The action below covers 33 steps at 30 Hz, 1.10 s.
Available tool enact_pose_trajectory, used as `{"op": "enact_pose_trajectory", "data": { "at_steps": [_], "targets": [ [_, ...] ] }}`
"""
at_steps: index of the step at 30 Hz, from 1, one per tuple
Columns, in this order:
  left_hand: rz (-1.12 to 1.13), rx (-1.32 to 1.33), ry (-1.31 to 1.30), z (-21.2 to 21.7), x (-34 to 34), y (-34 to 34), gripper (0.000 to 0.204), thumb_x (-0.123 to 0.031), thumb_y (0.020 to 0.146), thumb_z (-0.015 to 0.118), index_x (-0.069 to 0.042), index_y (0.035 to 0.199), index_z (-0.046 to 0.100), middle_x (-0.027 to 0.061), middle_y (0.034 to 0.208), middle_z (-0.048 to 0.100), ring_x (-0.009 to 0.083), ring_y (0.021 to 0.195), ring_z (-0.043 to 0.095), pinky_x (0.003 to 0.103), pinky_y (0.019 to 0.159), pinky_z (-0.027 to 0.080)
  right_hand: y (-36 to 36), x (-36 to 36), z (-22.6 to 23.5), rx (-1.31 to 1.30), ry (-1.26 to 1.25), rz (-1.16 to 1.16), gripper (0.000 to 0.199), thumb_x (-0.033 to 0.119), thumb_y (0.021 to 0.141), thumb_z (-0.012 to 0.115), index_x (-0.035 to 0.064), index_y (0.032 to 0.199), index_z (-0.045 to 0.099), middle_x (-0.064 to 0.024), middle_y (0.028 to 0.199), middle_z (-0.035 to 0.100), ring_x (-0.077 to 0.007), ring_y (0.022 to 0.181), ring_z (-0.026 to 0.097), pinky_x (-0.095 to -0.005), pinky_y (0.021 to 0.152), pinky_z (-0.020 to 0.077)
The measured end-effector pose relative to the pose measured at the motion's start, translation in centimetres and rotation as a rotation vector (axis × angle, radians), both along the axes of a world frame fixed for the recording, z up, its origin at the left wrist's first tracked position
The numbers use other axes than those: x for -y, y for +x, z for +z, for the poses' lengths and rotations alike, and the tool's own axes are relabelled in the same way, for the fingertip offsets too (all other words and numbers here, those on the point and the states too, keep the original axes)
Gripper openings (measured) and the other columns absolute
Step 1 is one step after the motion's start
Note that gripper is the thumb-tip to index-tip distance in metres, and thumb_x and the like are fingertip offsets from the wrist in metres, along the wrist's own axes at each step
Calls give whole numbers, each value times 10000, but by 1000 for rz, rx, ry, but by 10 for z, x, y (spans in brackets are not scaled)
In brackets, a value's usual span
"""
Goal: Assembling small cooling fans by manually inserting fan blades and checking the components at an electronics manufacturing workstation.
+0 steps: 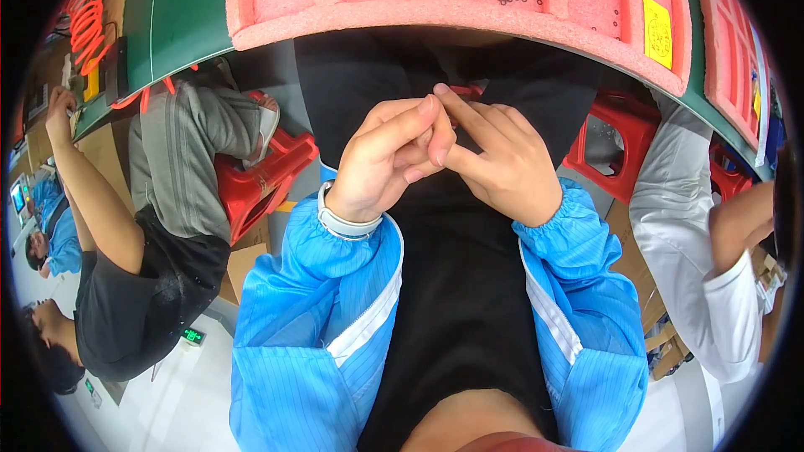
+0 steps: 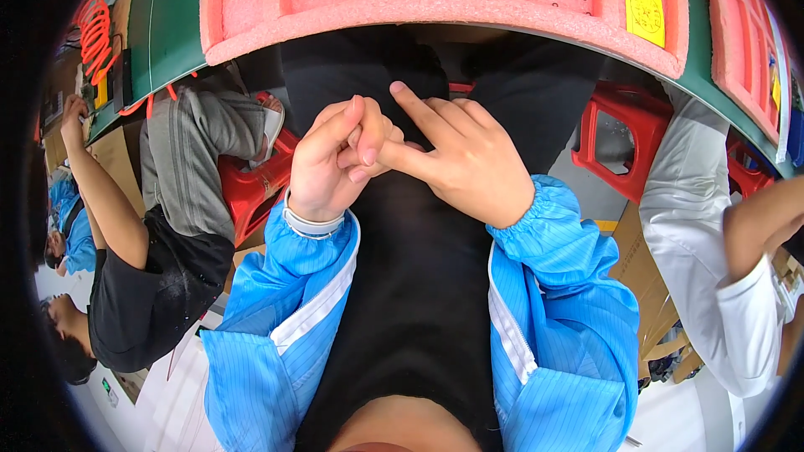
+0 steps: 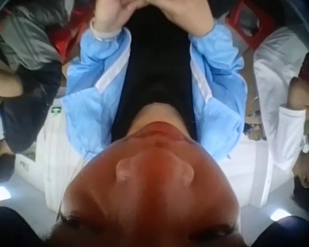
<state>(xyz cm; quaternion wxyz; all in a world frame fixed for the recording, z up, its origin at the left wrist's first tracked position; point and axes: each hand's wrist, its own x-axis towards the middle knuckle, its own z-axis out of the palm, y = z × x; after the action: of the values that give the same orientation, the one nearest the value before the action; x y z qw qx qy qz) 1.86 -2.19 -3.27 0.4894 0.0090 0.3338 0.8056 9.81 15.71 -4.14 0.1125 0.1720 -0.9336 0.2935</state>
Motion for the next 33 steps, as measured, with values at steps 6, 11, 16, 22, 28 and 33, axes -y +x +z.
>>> {"op": "enact_pose_trajectory", "data": {
  "at_steps": [6, 11, 16, 22, 28, 33],
  "targets": [
    [-20, 32, 27, 0, -3, 0, 473, -340, 1093, 455, -6, 804, 625, -24, 642, 461, 52, 546, 312, 225, 535, 298, 1, -4, -2, -5, 6, 2, 300, 90, 752, 763, 153, 1023, 652, -174, 1349, 644, -319, 1016, 693, -383, 830, 540],
    [79, -18, 62, -1, -9, 9, 498, -380, 1099, 450, 13, 864, 647, -38, 616, 421, 48, 546, 314, 235, 543, 311, 0, -7, -3, -3, -15, -24, 309, 87, 750, 771, 150, 1025, 644, -188, 1354, 638, -326, 1005, 693, -384, 821, 541],
    [42, -190, 21, 0, -8, 8, 519, -411, 1096, 458, 34, 922, 662, -45, 598, 407, 47, 550, 327, 237, 551, 326, -1, -8, -2, -20, -20, -19, 336, 74, 749, 773, 145, 1048, 638, -201, 1359, 632, -330, 987, 696, -381, 814, 541],
    [29, -100, 218, -7, -6, 12, 547, -442, 1069, 515, 72, 1028, 695, -34, 574, 440, 55, 531, 392, 232, 544, 352, 0, -5, 3, 0, -84, 2, 417, 66, 752, 772, 158, 1141, 654, -203, 1346, 642, -331, 975, 701, -380, 808, 541],
    [-7, -153, 265, -5, -5, 8, 531, -422, 1048, 564, 91, 1068, 702, -3, 564, 500, 78, 503, 481, 240, 525, 417, 2, -3, 1, 15, -189, 41, 503, 62, 753, 763, 197, 1228, 664, -179, 1326, 659, -310, 948, 698, -385, 804, 544],
    [-3, -108, 267, 2, -6, 7, 475, -364, 1049, 579, 97, 1077, 688, 40, 583, 569, 117, 516, 559, 260, 537, 481, 6, -2, 1, 20, -255, 50, 558, 47, 730, 734, 237, 1252, 688, -141, 1317, 668, -267, 912, 693, -381, 784, 552]
  ]
}}
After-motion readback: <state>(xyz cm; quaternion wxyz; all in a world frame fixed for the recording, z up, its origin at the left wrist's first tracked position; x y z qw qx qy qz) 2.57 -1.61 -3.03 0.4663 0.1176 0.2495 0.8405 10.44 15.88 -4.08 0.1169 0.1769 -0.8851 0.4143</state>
